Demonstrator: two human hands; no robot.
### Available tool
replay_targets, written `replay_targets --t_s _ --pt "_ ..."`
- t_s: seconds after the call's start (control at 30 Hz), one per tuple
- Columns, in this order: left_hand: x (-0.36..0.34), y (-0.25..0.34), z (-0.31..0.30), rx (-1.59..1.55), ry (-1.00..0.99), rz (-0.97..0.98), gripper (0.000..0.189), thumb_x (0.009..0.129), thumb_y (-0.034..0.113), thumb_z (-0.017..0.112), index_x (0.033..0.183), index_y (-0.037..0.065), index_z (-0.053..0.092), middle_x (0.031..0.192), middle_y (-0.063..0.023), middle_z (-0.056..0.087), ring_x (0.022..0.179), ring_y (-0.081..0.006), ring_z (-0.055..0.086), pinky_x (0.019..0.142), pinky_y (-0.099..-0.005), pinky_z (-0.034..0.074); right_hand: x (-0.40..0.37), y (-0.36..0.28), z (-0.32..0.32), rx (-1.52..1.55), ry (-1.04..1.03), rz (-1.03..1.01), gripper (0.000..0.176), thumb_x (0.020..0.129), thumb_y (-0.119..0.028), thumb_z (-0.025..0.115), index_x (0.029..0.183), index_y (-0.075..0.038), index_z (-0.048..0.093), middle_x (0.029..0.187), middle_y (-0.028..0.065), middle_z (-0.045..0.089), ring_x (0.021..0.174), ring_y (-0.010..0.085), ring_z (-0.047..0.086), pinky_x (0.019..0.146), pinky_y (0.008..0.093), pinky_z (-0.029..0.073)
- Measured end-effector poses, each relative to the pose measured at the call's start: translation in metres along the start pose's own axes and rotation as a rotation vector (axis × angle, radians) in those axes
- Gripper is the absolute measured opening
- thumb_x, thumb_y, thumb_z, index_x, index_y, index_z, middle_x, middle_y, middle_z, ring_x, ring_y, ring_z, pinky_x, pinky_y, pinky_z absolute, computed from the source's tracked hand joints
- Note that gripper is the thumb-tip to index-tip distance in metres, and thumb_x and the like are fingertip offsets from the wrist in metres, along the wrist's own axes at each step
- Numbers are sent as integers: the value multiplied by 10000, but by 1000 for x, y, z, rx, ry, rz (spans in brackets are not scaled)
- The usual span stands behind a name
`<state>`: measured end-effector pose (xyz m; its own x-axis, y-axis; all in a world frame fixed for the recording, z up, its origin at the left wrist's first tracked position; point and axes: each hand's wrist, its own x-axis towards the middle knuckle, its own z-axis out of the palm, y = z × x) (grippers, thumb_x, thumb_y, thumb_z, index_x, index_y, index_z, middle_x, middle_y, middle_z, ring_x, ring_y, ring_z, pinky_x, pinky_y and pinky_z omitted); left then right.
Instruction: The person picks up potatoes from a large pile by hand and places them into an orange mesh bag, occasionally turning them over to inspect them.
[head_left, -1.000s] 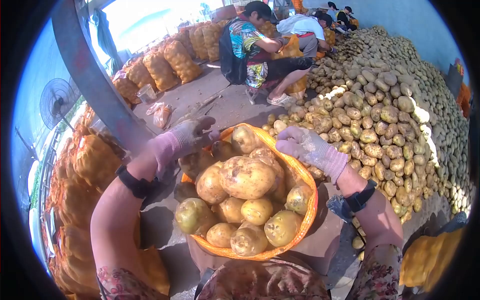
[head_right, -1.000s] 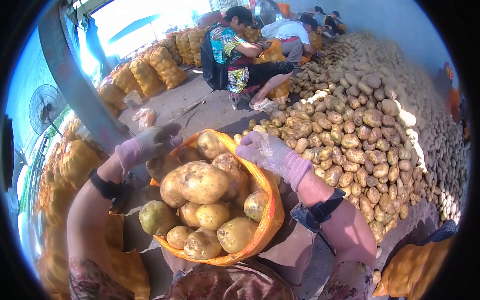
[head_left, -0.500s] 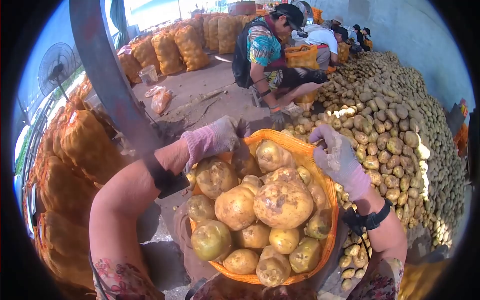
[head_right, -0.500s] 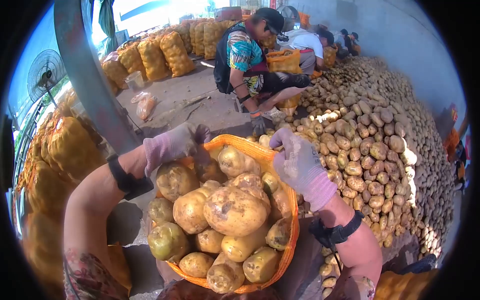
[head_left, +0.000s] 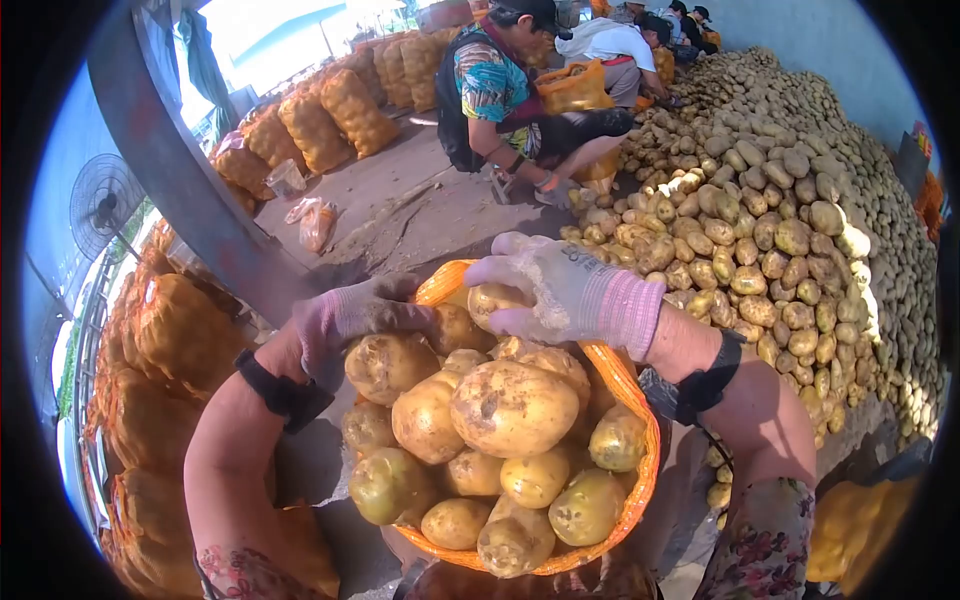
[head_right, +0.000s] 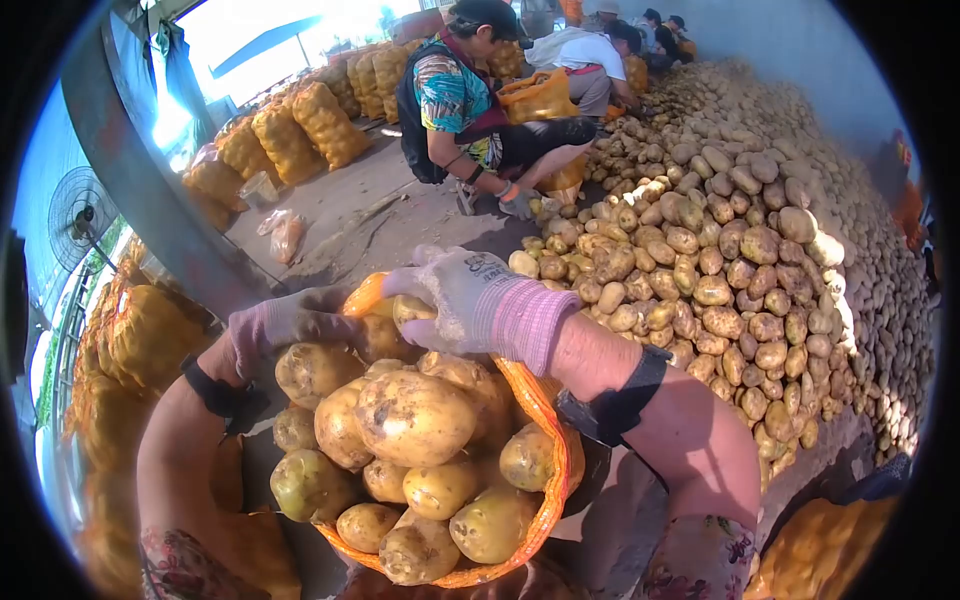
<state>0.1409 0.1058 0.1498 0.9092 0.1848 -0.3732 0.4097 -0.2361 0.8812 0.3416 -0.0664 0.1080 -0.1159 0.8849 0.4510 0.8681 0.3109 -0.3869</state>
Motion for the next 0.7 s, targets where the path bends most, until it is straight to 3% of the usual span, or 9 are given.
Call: replay_targets --t_s 0.07,0.13,0.17,0.3,0.4,0.5,0.57,0.63,0.7 --pt "-8 14 20 -184 161 -111 267 933 201 649 1123 15 669 966 -16 672 843 -95 611 734 -279 502 15 3 6 0 -212 104 403 813 -257 679 1196 -142 624 1068 186 575 975 386 623 876 468 508" --pt "-3 4 12 -106 226 -106 267 923 192 653 1130 24 670 927 -7 665 785 -82 595 683 -277 488 21 1 7 -15 -337 167 390 808 -270 680 1184 -179 628 1064 186 587 984 392 625 865 464 509" --pt "-1 -2 9 -68 260 -103 268 919 187 654 1134 28 670 907 -2 662 756 -76 587 657 -276 481 19 -2 5 -36 -302 160 384 804 -270 681 1173 -175 628 1066 186 588 989 389 625 864 464 509" --pt "6 29 53 58 465 37 314 907 136 681 1174 -27 646 1024 -63 684 906 -137 618 814 -291 495 -11 11 -8 -11 -111 116 382 774 -264 705 1118 -125 616 1069 172 591 1028 370 611 883 447 499" --pt "32 25 71 141 566 179 377 910 215 701 1203 -8 623 1020 -18 643 909 -78 545 779 -248 449 -32 20 -18 66 25 89 398 767 -252 720 1113 -94 603 1057 158 585 1035 363 597 911 432 488" --pt "39 25 63 73 419 88 336 913 186 698 1179 -11 636 997 -9 640 878 -83 541 767 -254 451 -48 17 -23 22 47 133 424 780 -244 723 1149 -78 592 1088 154 581 1064 353 582 947 422 473" --pt "40 18 61 69 474 138 307 916 161 698 1161 -14 641 988 -16 647 851 -88 550 749 -262 459 -53 20 -21 77 63 100 456 796 -247 718 1197 -79 579 1125 159 578 1099 351 572 970 420 463" --pt "39 12 57 1 460 182 311 913 173 704 1150 -19 637 998 -30 656 859 -96 567 757 -265 467 -67 18 -28 126 154 51 577 847 -259 717 1353 -83 502 1281 161 552 1165 290 554 985 401 447" --pt "23 11 55 -84 399 141 322 942 237 674 1145 -8 627 973 -33 652 884 -121 602 780 -267 494 -90 -7 -37 149 216 236 594 859 -257 723 1379 -85 493 1232 146 598 1075 225 582 923 359 474"
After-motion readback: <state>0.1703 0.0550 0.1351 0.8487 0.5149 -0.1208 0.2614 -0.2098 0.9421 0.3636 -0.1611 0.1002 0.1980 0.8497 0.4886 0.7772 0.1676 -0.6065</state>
